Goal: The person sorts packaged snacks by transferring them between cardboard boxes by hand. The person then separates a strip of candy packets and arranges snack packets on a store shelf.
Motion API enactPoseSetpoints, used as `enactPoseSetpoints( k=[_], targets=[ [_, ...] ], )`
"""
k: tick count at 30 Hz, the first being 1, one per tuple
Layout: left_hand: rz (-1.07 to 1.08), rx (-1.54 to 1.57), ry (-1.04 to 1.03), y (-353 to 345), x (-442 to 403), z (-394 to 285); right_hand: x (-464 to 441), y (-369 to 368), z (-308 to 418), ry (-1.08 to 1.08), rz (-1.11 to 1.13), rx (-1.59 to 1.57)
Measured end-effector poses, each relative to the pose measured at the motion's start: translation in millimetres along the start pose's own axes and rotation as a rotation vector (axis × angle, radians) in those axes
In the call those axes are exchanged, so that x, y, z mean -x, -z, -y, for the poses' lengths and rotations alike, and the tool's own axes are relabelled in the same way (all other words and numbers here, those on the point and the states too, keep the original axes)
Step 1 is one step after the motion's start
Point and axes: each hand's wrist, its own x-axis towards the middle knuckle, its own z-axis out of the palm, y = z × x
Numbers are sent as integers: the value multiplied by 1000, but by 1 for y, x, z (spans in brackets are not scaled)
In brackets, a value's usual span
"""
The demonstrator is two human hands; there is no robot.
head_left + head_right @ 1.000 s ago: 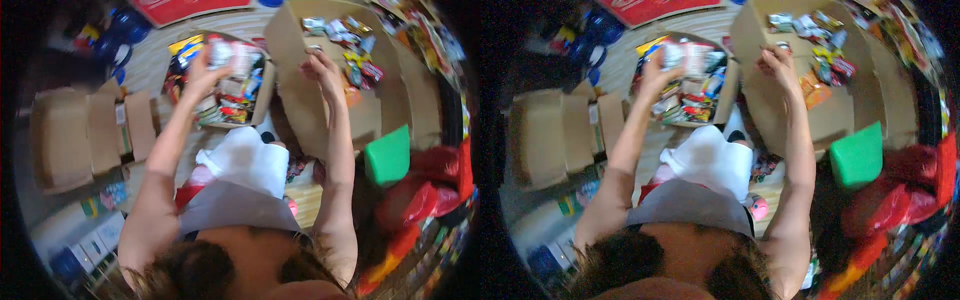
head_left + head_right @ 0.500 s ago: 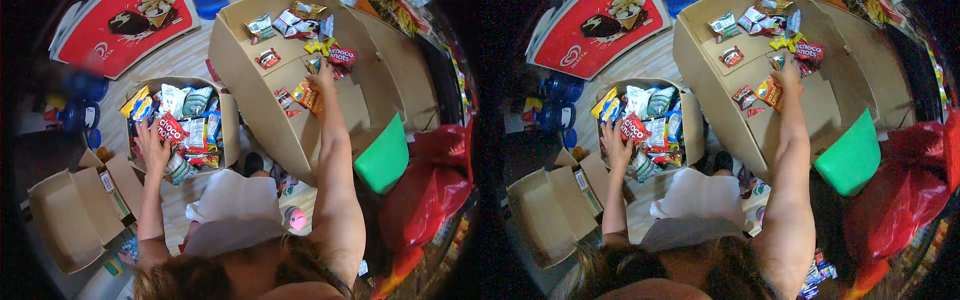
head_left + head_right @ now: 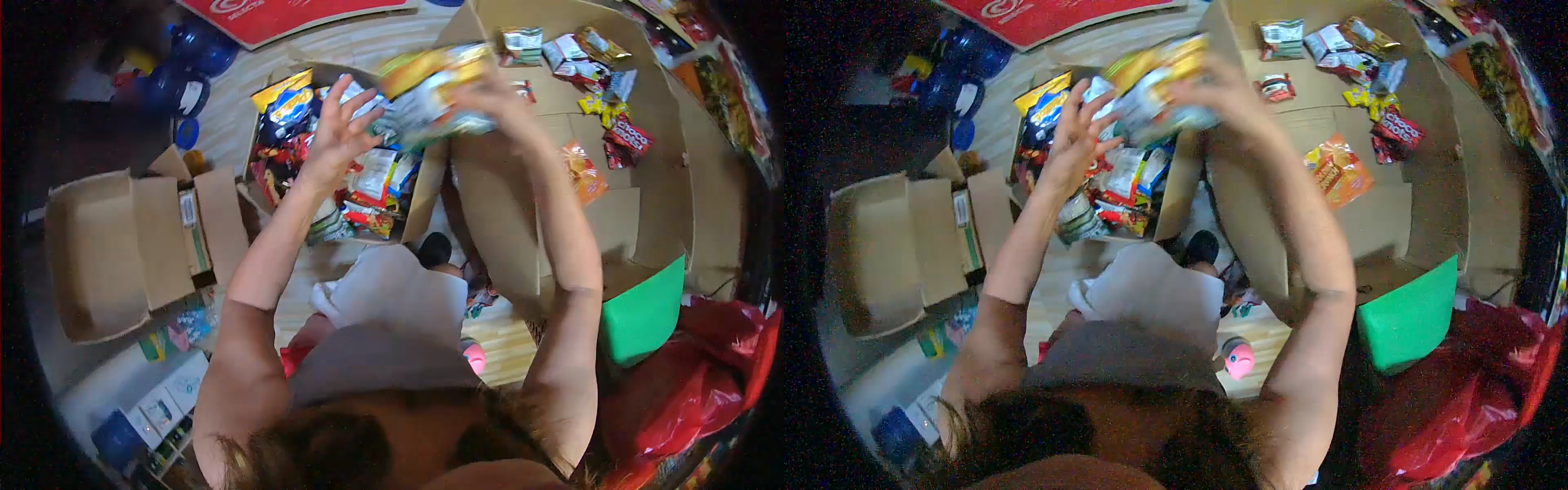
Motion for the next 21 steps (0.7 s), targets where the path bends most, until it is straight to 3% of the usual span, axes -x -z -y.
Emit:
enactPoseSetpoints(
  k=[1,3,5,8,9,10,11,13,15,16,19,21],
  targets=[
    [9,59,-34,-4,-5,1,-4,-14,-7,112,171,95],
    [-70,-30,56,-4,-11,-4,-15,-22,-20,114,345,145],
    [-119,-183,39,20,-18,-4,-25,-1,-16,46,128,153],
    [-296,-179,73,50,-24,-15,-63,65,-17,180,-238,175],
    [-326,-213,81,68,-27,-13,-101,106,-52,313,-312,342],
    [-324,-386,112,90,-29,-9,-105,119,-42,137,-411,484],
    [-313,-689,118,110,-30,-5,-128,145,-64,184,-524,833],
    [-273,-1301,130,136,-30,3,-162,175,-96,172,-456,1078],
    [-203,-1544,110,129,-30,17,-170,156,-105,-4,-534,1296],
    [-209,-1456,140,131,-31,27,-170,149,-109,-97,-569,1405],
    [-208,-1344,173,143,-36,48,-181,168,-150,-291,-372,1204],
    [-190,-1336,173,150,-34,57,-172,178,-169,-95,-474,1290]
  ],
)
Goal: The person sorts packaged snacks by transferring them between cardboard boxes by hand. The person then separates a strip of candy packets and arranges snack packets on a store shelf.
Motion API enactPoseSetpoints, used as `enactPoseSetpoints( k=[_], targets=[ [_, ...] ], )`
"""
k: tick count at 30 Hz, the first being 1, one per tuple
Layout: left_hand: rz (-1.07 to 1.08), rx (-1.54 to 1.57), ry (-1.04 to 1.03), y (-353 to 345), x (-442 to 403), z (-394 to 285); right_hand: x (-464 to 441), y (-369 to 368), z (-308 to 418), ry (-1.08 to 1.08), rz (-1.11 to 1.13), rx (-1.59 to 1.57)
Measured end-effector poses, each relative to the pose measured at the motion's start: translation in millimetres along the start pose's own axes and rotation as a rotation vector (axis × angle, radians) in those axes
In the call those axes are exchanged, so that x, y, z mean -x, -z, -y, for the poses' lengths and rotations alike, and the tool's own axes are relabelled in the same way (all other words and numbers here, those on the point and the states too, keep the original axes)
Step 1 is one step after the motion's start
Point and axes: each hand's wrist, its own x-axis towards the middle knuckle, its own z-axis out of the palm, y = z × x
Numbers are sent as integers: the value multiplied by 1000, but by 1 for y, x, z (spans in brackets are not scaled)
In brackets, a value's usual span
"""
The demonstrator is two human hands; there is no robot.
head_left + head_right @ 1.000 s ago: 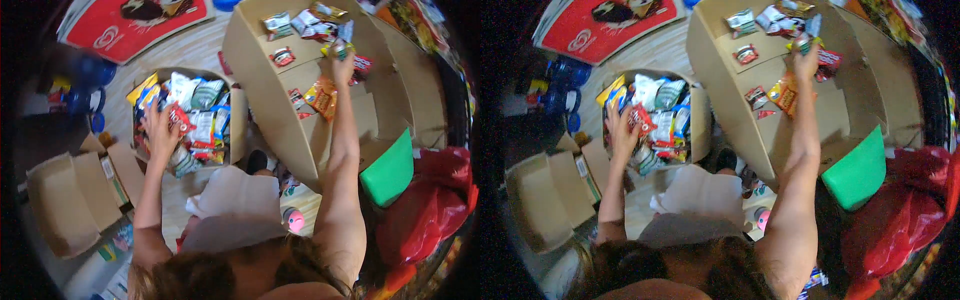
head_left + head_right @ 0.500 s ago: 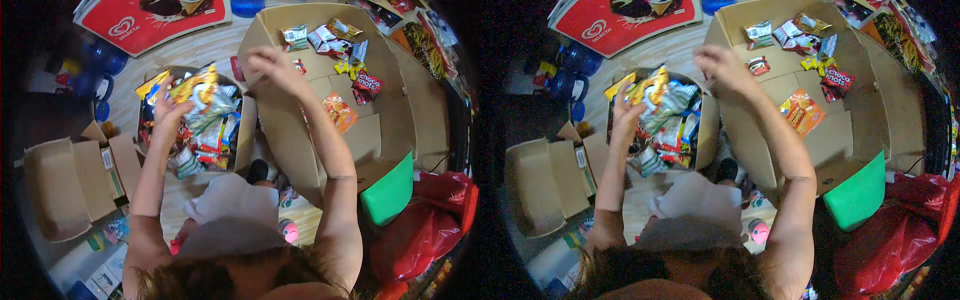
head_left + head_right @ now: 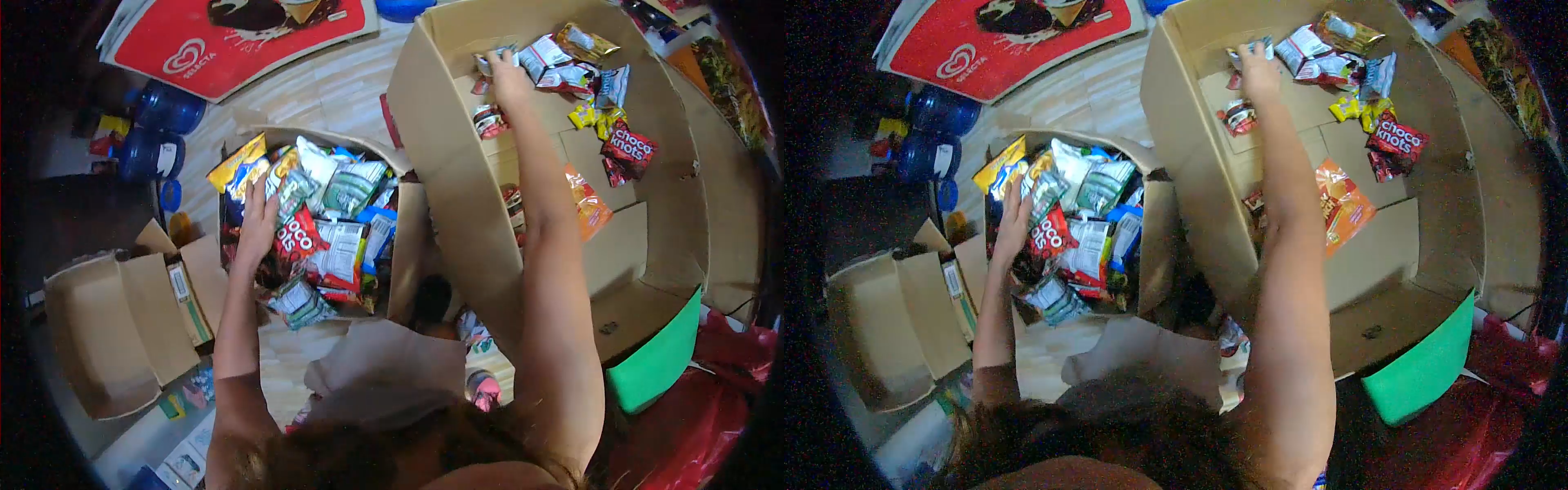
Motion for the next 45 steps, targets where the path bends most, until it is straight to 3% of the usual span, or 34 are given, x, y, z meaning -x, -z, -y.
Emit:
enactPoseSetpoints(
  k=[2,4,6,8,11,13,15,16,18,20,21,24,27,29,32,35,36,38,45],
  targets=[
    [5,-13,7,-2,-3,11,9,-7,-20,124,-167,4],
    [-6,59,-12,1,-5,11,22,-4,-38,380,-449,-56],
    [-58,-141,60,6,-5,11,40,43,-20,174,-422,-227],
    [-156,-264,-2,12,-3,-2,49,83,-8,145,-594,-237],
    [-281,-172,-140,23,11,-38,73,130,20,222,-632,-727],
    [-359,50,-288,29,17,-73,120,175,85,253,-465,-920],
    [-320,506,-358,35,24,-96,157,183,129,244,-272,-908],
    [-383,533,-440,36,26,-107,170,179,150,321,-173,-1043],
    [-522,569,-585,38,30,-117,183,152,171,547,-219,-1000],
    [-379,306,-513,37,39,-120,175,144,153,613,-221,-763],
    [-284,29,-559,32,35,-113,166,138,139,640,-216,-640],
    [46,-405,-364,4,51,-105,113,101,61,228,-118,-525],
    [117,-384,-219,-11,46,-85,65,80,-21,66,-122,-6],
    [74,-458,-178,-13,35,-73,40,72,-49,-119,-8,231],
    [-6,-501,-127,-20,19,-49,10,53,-80,-21,-38,529],
    [18,-543,-92,-23,11,-41,-21,19,-117,54,9,401],
    [5,-556,-96,-25,12,-41,-21,16,-112,29,-70,407],
    [-18,-570,-136,-30,10,-43,-12,30,-96,-69,8,470],
    [-109,-465,-383,-22,17,-42,22,58,-82,129,-273,293]
  ],
)
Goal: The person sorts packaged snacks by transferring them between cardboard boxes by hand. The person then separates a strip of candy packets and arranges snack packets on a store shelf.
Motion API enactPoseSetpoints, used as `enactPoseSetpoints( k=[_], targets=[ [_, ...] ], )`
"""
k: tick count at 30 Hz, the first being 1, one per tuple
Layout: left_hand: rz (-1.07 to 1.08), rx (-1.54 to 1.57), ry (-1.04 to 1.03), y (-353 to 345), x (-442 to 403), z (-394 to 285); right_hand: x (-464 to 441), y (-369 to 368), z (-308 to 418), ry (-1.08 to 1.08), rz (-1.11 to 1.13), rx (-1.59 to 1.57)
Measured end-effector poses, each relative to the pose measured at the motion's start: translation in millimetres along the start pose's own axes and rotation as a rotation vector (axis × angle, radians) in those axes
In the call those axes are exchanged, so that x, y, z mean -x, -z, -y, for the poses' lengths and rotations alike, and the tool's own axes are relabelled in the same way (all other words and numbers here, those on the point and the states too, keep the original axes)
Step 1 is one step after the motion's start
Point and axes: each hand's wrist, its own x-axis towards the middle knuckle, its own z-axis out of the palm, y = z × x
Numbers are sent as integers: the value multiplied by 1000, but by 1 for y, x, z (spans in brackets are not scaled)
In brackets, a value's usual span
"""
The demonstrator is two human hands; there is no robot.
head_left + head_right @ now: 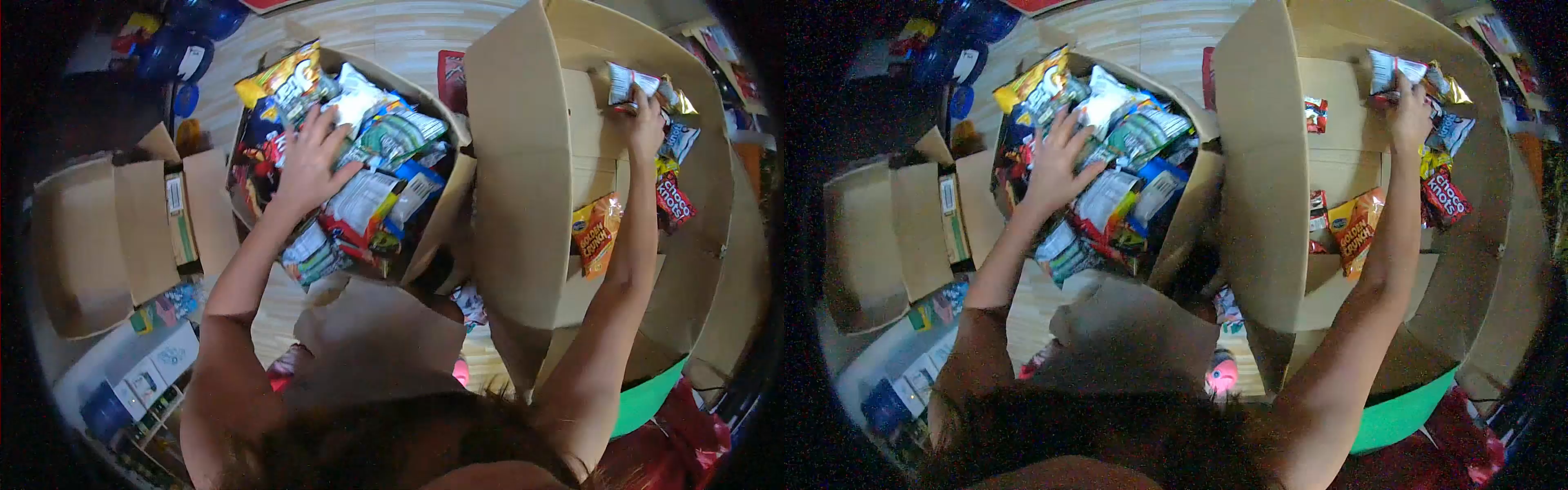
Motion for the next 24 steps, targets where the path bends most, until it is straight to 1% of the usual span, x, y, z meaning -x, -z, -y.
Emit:
enactPoseSetpoints(
  k=[1,3,4,5,7,9,10,11,12,13,14,15,16,17,19,22,24],
  targets=[
    [4,28,-51,-3,-3,0,4,16,6,11,-80,-68],
    [94,-20,-48,-10,-19,-13,10,61,26,19,-226,-243],
    [129,16,-10,-8,-29,-23,13,86,41,14,-275,-349],
    [140,7,-37,-22,-34,-24,15,107,57,11,-319,-452],
    [408,-1,-48,-32,-40,-33,18,144,88,85,-323,-969],
    [564,106,-25,-22,-28,-42,35,192,136,105,-216,-1304],
    [640,152,-26,-17,-23,-48,38,203,145,224,-198,-1077],
    [599,151,-20,-14,-10,-52,53,221,167,81,60,-1143],
    [556,153,-29,-11,2,-54,60,214,190,221,46,-1280],
    [507,116,-25,-9,11,-57,72,192,210,349,57,-1337],
    [457,85,-28,-7,16,-60,76,202,228,536,45,-1151],
    [438,92,-38,-8,19,-60,84,196,245,610,68,-1089],
    [424,101,-41,-8,22,-61,93,193,260,594,199,-1029],
    [431,92,-43,-5,22,-64,100,185,273,612,233,-951],
    [423,89,-40,-7,21,-65,105,186,287,540,373,-768],
    [371,101,-39,-19,23,-64,99,174,266,559,189,-729],
    [305,128,-55,-20,27,-65,79,161,224,443,84,-742]
  ],
)
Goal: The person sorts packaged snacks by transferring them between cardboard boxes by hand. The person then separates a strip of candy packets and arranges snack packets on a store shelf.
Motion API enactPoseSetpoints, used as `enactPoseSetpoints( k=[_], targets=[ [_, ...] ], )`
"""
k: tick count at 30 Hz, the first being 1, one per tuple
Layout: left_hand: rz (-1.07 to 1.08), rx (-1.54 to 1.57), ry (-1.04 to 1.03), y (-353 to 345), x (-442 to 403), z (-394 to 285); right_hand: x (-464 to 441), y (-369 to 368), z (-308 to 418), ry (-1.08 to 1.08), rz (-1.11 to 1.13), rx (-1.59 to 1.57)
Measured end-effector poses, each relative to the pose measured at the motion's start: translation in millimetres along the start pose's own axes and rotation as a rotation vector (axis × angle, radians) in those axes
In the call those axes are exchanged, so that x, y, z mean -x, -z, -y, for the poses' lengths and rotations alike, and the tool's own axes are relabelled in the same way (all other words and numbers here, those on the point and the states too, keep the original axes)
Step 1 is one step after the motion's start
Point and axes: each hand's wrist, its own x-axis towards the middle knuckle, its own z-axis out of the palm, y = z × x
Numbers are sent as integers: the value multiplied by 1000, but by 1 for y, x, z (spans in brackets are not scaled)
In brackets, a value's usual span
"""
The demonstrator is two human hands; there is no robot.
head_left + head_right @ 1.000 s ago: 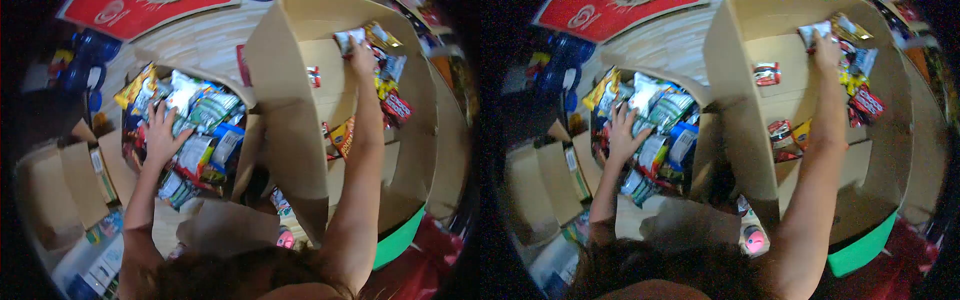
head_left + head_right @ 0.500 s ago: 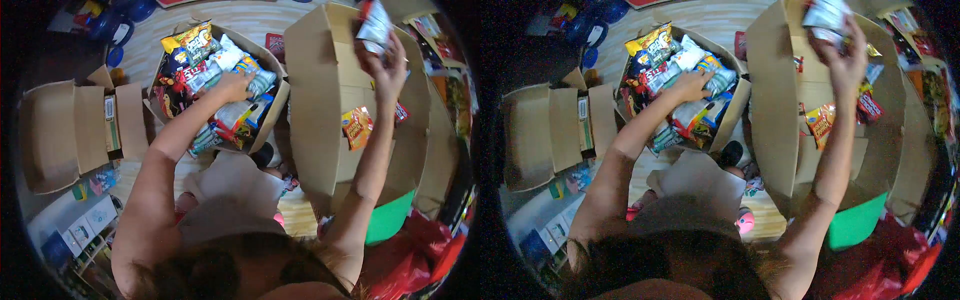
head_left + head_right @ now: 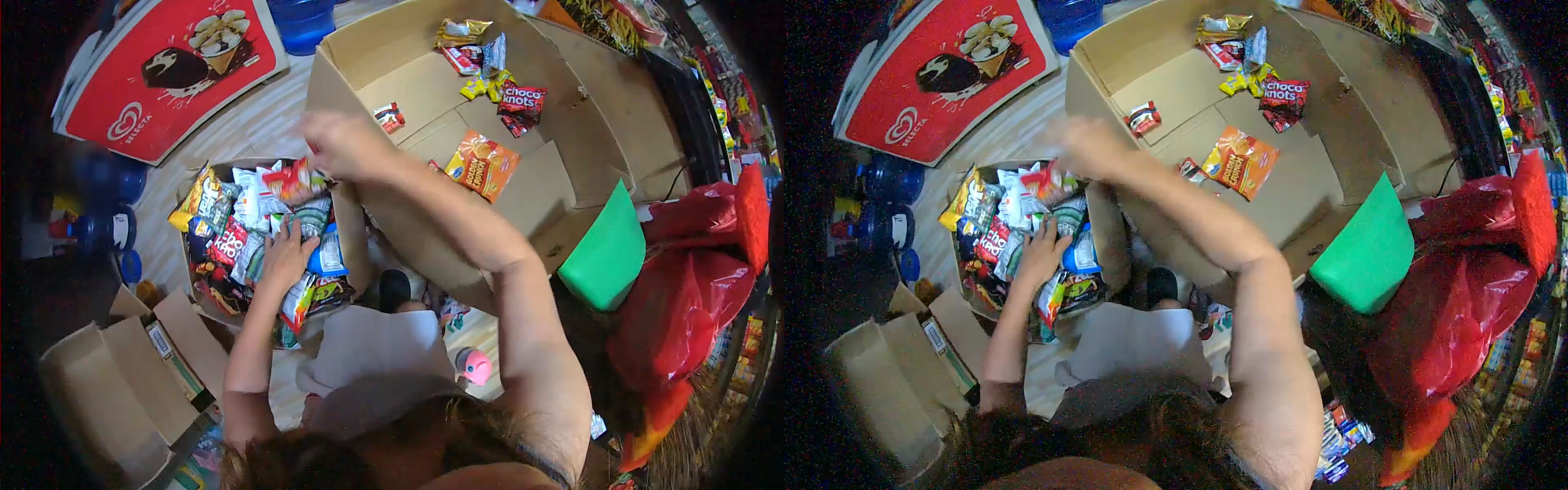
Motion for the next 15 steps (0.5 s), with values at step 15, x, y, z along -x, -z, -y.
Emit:
enactPoseSetpoints(
  k=[15],
  targets=[
    [-318,102,-92,57,-38,-17,136,94,-324,-1167,-268,774]
  ],
)
